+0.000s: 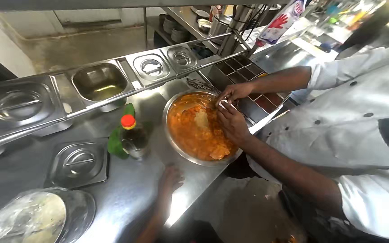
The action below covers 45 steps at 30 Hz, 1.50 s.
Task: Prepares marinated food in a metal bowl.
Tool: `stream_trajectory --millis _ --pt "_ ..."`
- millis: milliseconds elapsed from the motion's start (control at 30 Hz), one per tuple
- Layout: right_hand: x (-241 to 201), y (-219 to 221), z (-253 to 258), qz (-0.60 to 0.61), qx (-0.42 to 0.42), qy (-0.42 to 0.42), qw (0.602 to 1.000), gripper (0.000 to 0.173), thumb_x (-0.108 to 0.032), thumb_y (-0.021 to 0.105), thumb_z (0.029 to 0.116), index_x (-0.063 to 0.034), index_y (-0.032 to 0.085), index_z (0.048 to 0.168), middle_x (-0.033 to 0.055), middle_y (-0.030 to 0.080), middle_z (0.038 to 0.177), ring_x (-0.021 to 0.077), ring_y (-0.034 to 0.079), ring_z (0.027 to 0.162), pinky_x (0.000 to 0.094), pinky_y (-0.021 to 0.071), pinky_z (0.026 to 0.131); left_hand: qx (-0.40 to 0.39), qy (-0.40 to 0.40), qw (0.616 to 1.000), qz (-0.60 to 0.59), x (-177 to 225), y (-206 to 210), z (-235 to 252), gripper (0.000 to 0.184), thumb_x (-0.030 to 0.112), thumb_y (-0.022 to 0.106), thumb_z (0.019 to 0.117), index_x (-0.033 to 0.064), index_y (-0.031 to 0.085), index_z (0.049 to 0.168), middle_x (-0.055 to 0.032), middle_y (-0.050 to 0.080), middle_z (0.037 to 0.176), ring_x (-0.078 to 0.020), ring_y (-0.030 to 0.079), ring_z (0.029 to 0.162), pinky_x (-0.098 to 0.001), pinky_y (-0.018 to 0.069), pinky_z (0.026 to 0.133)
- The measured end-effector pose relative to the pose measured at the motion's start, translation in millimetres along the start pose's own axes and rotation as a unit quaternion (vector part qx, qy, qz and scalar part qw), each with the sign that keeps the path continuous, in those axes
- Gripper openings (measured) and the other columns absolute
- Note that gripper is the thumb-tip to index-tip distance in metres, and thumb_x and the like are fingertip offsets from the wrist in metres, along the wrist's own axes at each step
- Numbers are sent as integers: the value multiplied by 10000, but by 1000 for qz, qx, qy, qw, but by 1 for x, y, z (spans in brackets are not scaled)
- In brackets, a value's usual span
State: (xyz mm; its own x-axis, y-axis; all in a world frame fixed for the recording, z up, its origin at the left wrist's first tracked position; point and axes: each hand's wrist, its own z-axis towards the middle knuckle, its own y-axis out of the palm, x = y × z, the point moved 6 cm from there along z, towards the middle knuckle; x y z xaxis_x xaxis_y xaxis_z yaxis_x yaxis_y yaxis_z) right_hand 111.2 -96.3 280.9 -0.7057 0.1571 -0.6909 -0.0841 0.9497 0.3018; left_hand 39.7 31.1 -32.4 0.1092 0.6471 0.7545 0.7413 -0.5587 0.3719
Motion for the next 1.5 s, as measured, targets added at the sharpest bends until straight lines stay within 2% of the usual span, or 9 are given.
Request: stream_trajectory --millis 433,567,733,833,900,1100,1233,1367,1500 --pt "-17 49 -8 -58 9 31 998 162 -117 439 1060 -28 543 975 -18 517 592 19 533 462 124 464 487 32 35 999 1 24 -18 10 377 224 341 1128 3 587 1309 -149 711 1099 -252 719 942 -381 606 795" --pt "-30 75 -20 -141 1 54 988 191 -66 447 1064 20 608 1007 4 547 602 33 545 482 122 481 563 38 97 994 35 43 -1 32 383 221 472 1094 52 514 1436 -159 607 1332 -260 646 1151 -426 567 942" --pt "29 -46 62 -161 34 -6 986 222 -171 427 1080 -57 533 922 -43 478 563 14 506 428 139 445 435 73 152 981 90 76 25 70 725 266 711 970 169 335 1583 -157 471 1514 -298 529 1306 -511 476 1046" --pt "82 -162 135 -224 78 -67 969 303 -132 417 1104 -46 566 855 -55 439 546 23 433 426 178 415 440 93 141 978 120 79 36 95 759 109 712 934 145 334 1591 -166 463 1539 -322 502 1360 -547 465 1073" --pt "92 -175 172 -290 25 -120 949 248 -129 500 1062 -44 625 866 -44 515 586 42 481 467 211 453 459 123 137 972 147 84 42 94 735 38 683 929 102 351 1582 -205 493 1502 -355 516 1342 -572 455 1071" --pt "30 -64 229 -534 -16 -294 792 312 -259 681 976 -36 707 1193 126 724 1086 215 701 990 432 578 899 177 115 962 171 83 43 70 733 -6 702 887 57 401 1553 -236 543 1436 -361 547 1304 -566 461 1064" --pt "-8 11 334 -728 -38 -215 650 520 -311 586 1050 23 528 1445 282 546 1449 429 506 1380 586 391 1154 213 113 960 146 70 41 58 726 -42 663 859 29 408 1535 -236 553 1418 -323 566 1288 -521 489 1044" --pt "3 62 444 -817 -109 -143 548 478 -304 528 1074 48 560 1396 311 542 1432 471 499 1366 630 396 1119 262 116 950 123 68 45 57 704 -26 613 864 3 405 1536 -233 569 1406 -299 580 1280 -488 489 1057" --pt "30 118 365 -876 -285 -112 373 384 -139 511 1080 118 557 1362 321 540 1431 465 491 1370 589 362 1143 303 131 938 108 79 45 68 447 108 646 983 5 561 1409 -203 657 1268 -268 650 1166 -478 532 1007"
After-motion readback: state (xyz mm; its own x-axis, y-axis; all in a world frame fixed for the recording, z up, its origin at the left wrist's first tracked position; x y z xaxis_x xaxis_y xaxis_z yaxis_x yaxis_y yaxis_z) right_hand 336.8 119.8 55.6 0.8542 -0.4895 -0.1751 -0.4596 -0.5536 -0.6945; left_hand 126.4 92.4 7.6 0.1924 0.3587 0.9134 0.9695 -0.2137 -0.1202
